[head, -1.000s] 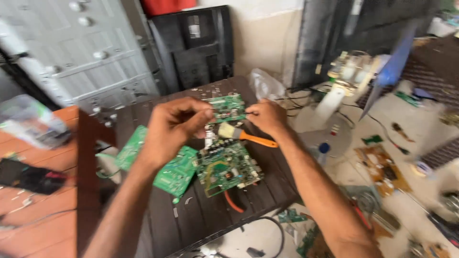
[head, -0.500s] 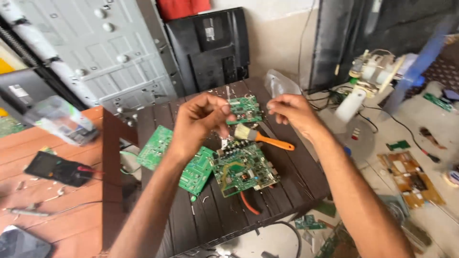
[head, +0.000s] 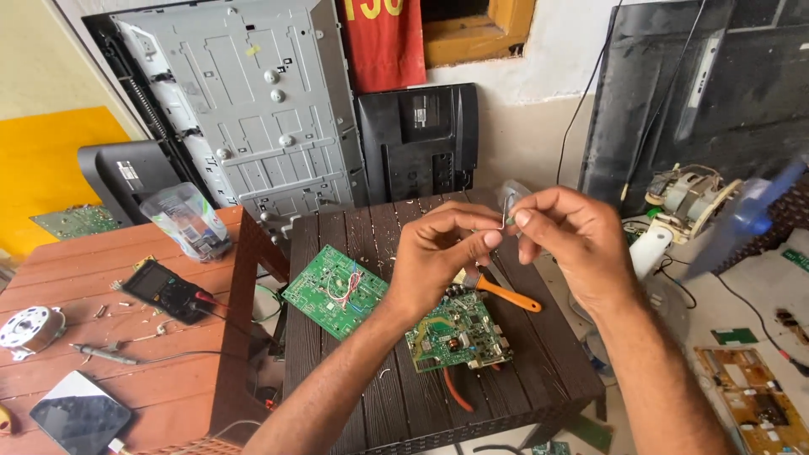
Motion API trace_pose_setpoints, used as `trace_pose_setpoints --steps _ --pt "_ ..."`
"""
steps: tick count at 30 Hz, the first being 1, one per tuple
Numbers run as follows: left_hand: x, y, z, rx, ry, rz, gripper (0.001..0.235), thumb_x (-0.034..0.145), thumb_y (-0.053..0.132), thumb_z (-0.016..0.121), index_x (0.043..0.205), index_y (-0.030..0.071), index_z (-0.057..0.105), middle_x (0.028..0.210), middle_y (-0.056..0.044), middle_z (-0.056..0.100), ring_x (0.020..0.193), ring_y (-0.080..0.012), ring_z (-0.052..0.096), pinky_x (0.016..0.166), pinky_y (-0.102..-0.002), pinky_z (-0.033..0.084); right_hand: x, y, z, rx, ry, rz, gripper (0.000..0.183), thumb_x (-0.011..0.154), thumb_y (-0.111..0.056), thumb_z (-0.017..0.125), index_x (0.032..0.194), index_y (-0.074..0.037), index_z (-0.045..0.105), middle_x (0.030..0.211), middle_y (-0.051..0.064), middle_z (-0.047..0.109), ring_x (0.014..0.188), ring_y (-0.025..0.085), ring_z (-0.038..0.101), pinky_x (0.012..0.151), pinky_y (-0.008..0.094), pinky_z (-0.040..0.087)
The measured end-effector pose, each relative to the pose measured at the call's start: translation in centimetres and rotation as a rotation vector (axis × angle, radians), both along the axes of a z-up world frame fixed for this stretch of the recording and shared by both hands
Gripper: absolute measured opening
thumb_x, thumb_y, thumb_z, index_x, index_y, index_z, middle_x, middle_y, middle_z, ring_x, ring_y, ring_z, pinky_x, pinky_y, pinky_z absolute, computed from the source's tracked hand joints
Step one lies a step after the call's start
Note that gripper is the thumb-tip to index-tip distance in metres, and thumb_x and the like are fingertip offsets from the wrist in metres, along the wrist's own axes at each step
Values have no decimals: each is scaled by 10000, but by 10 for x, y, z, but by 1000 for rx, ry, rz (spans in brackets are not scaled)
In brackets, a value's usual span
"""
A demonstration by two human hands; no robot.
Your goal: The person works on a green circuit board, using a small brush to clean components and a soldering iron to work on specific areas. They handle the board with both hands, turning it over to access different sides and components.
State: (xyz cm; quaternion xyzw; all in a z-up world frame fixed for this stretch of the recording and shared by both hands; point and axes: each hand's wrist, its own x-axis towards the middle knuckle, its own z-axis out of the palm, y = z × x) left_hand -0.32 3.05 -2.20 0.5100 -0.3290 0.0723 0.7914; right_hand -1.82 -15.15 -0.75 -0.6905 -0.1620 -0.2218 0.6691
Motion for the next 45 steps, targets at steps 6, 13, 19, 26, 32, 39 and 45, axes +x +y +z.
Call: trace_pose_setpoints --steps 6,13,19,26,32,39,45 --pt "-5 -1 1 -19 -23 117 192 869 80 829 1017 -27 771 968 -175 751 582 -117 680 476 -237 613 -21 14 16 -29 -53 -32 146 913 -21 737 1023 74 729 630 171 662 538 175 681 563 270 585" --pt "-6 3 0 -18 -9 155 193 868 88 827 996 -43 767 927 -166 747 572 -122 681 469 -233 600 -32 32 17 -95 -106 -58 137 913 -24 741 1007 75 737 605 180 684 549 179 706 581 271 595" --pt "-5 16 4 -2 18 103 204 874 95 823 986 -59 751 828 -163 722 559 -143 684 439 -236 595 -44 33 36 -214 -111 -38 132 927 -46 708 1009 46 757 614 168 701 590 164 685 609 275 582" --pt "-8 30 14 225 -9 74 144 907 206 771 947 70 750 818 -18 725 612 -61 627 532 -189 527 -47 27 44 -562 -126 -122 92 921 -79 716 984 -27 758 780 40 739 643 98 631 635 233 509" --pt "-7 36 19 396 -152 205 94 900 206 785 919 117 762 824 22 725 647 -32 584 578 -201 497 -41 28 38 -688 -170 -196 47 932 -71 733 894 -53 755 765 -17 706 635 63 534 606 229 444" --pt "-4 43 20 543 -309 290 147 917 295 745 904 148 738 840 31 738 723 -71 637 658 -259 496 -36 29 33 -766 -203 -246 48 890 -73 747 842 -72 755 653 -23 669 563 58 515 556 237 417" --pt "-6 43 21 579 -303 310 124 939 250 734 893 134 728 809 27 715 597 -66 529 552 -261 437 -33 33 31 -707 -104 -191 72 917 -65 694 850 -63 720 668 -2 731 566 88 729 538 215 508"
